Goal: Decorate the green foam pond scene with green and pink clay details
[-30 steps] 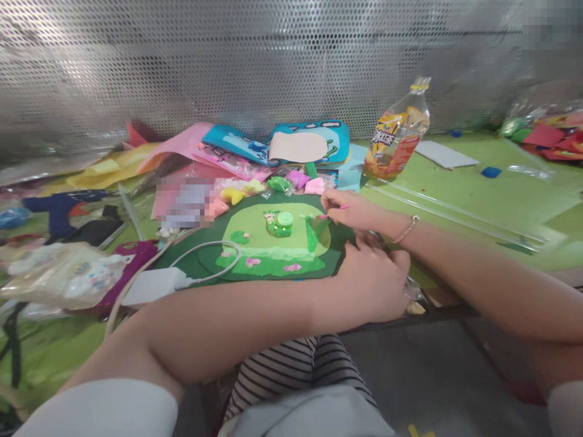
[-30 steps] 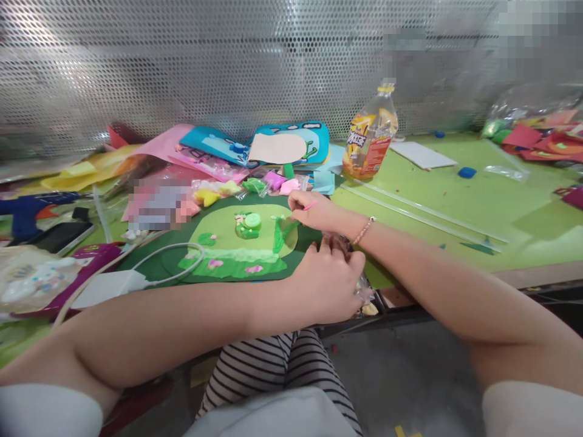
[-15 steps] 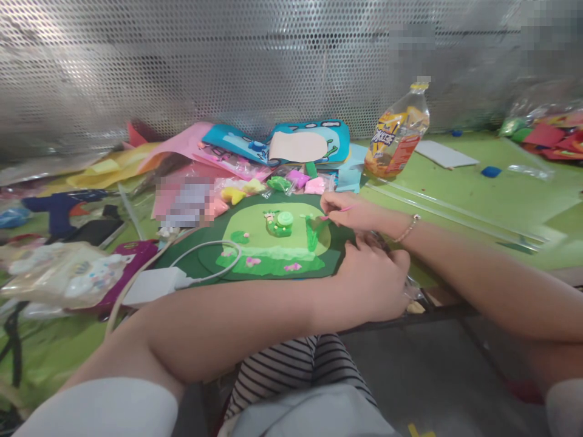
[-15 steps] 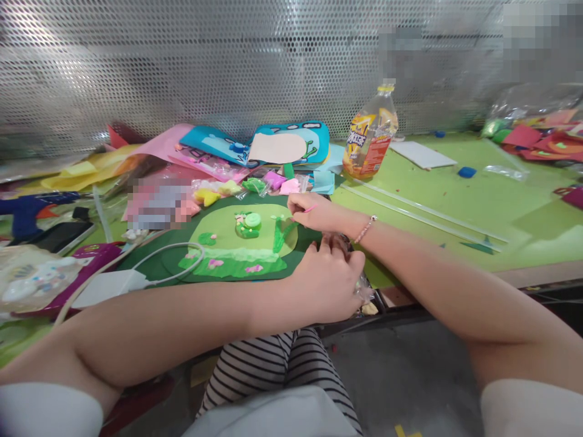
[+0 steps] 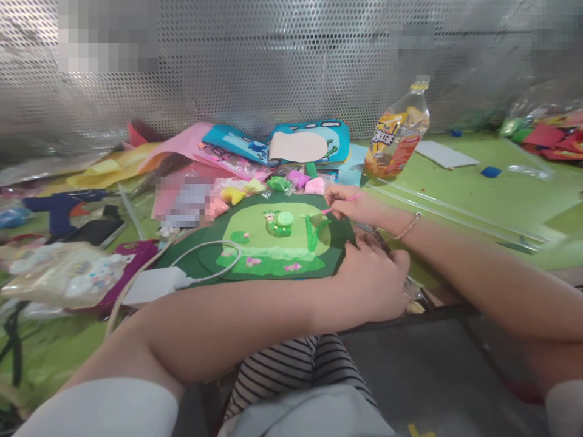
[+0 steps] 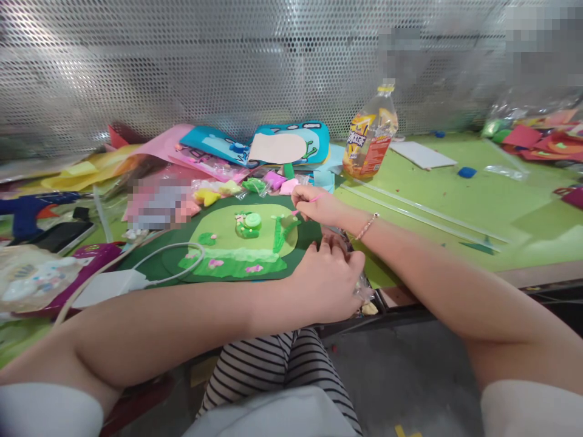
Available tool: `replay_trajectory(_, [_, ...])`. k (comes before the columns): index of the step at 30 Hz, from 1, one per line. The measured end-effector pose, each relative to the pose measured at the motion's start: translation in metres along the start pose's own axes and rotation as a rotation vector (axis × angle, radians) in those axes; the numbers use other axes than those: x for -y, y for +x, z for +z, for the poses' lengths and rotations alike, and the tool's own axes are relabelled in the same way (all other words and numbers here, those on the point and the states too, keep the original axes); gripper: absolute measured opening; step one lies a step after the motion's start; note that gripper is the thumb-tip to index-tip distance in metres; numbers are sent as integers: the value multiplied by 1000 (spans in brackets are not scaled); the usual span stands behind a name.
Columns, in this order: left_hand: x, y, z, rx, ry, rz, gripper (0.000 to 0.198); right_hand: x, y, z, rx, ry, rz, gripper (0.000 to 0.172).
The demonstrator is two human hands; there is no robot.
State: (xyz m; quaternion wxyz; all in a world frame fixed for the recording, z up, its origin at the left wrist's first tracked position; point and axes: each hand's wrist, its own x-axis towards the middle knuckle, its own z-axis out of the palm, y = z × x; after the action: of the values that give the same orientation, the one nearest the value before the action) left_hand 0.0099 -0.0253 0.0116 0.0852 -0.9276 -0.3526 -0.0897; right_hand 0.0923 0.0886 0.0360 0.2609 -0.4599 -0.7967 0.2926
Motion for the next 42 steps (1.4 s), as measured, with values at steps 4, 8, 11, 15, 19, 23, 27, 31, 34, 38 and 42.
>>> replay_trajectory(4, [0,0,1,-14,3,-3,48,3,-2,0,35,-3,13,12])
replay_trajectory(8, [0,-1,0,-35,9,-4,47,7,-5,2,89,-42,31,8])
replay_trajectory(11, [0,-1,0,-29,9,1,47,6,-5,2,61,-98,18,5])
replay_trajectory(15, [1,0,-1,-11,8,3,48,3,-3,3,27,-77,58,7])
replay_trajectory(19, [1,0,-1,-13,0,-3,48,-4,2,4,31,64,86,10])
replay_trajectory(23, [1,0,-1,9,2,5,48,-10,7,-1,-52,149,-41,14])
replay_trajectory(27, [1,0,-1,7,-5,3,47,-11,5,-11,45,-188,-300,26])
replay_trajectory(31, [1,0,-1,1,-15,2,46,-12,2,-17,160,-404,-431,29])
replay_trajectory(34, [1,0,-2,0,-16,-4,47,-15,3,-17,204,-484,-481,28])
replay_trajectory(38, [0,0,-2,3,-14,-5,47,-15,3,-16,239,-530,-479,28])
replay_trajectory(42, [0,0,0,-9,-6,-3,47,-15,2,-15,227,-536,-499,30])
